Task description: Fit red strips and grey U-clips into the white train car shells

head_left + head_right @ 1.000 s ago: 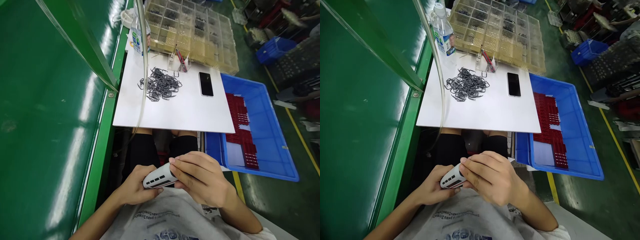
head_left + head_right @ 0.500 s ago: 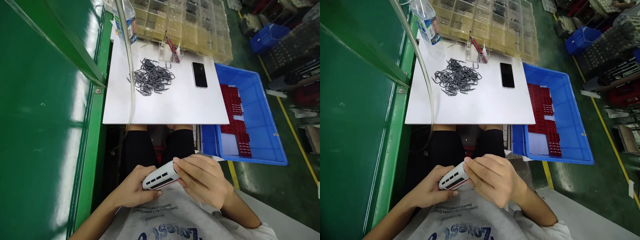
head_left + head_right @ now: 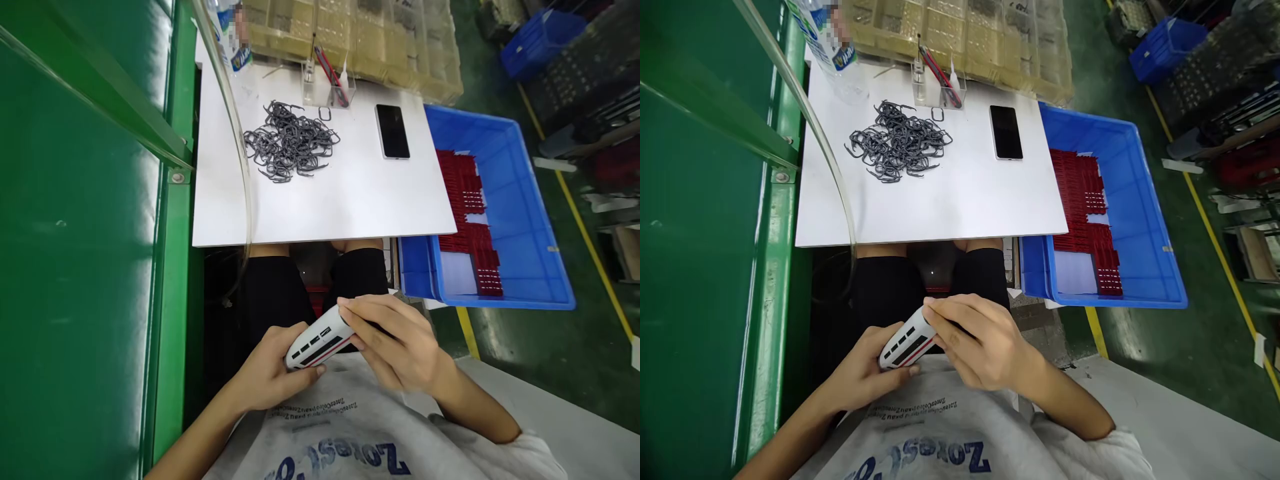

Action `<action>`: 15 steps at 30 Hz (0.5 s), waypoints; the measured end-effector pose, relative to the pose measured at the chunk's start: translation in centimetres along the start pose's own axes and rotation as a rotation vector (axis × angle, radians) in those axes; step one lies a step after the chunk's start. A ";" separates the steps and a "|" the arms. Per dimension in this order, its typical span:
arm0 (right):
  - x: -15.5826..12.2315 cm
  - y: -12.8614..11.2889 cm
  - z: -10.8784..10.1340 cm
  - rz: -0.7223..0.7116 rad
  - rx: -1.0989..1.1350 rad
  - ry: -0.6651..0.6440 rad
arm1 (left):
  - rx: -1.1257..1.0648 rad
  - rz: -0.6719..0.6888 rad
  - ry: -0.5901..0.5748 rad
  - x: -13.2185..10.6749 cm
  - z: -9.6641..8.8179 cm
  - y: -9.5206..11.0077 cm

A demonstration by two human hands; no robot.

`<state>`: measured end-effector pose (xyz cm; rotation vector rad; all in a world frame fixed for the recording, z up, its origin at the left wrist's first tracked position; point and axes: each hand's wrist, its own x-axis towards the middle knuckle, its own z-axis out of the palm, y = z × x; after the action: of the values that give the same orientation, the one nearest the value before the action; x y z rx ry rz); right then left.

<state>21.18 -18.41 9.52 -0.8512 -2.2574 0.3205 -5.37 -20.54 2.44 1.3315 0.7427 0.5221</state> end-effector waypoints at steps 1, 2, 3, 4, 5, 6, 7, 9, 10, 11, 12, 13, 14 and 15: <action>-0.1 -0.2 0.2 0.036 0.009 0.009 | 0.030 0.006 0.026 -0.1 0.1 0.0; -0.3 -0.4 0.4 0.063 0.026 0.015 | 0.060 0.012 0.049 -0.1 0.2 0.0; -0.5 -0.6 0.5 0.085 0.051 0.023 | 0.090 0.014 0.068 -0.2 0.4 0.1; -0.6 -0.7 0.7 0.107 0.077 0.037 | 0.121 0.012 0.086 -0.2 0.6 0.2; -0.8 -0.8 0.8 0.135 0.100 0.053 | 0.153 0.008 0.105 -0.2 0.7 0.3; -1.0 -0.8 1.0 0.170 0.112 0.067 | 0.189 0.002 0.121 -0.1 0.9 0.3; -1.1 -0.8 1.1 0.202 0.104 0.071 | 0.225 -0.002 0.133 0.0 1.1 0.4; -1.4 -0.8 1.5 0.239 0.046 0.065 | 0.285 -0.012 0.147 0.1 1.3 0.4; -1.5 -0.8 1.6 0.236 0.007 0.053 | 0.309 -0.016 0.157 0.2 1.4 0.3; -1.5 -0.7 1.6 0.214 -0.034 0.039 | 0.333 -0.021 0.167 0.2 1.5 0.3; -1.5 -0.6 1.5 0.178 -0.073 0.023 | 0.362 -0.024 0.176 0.1 1.6 0.2; -1.5 -0.5 1.3 0.134 -0.108 0.008 | 0.394 -0.023 0.181 0.0 1.8 0.1; -1.5 -0.4 1.1 0.086 -0.143 -0.006 | 0.427 -0.017 0.185 0.0 2.0 0.1; -1.4 -0.3 0.7 0.036 -0.179 -0.020 | 0.454 -0.009 0.183 -0.1 2.2 0.1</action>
<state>21.33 -19.50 8.38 -0.9854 -2.3165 0.1448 -3.76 -22.06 2.71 1.7132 1.0610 0.4897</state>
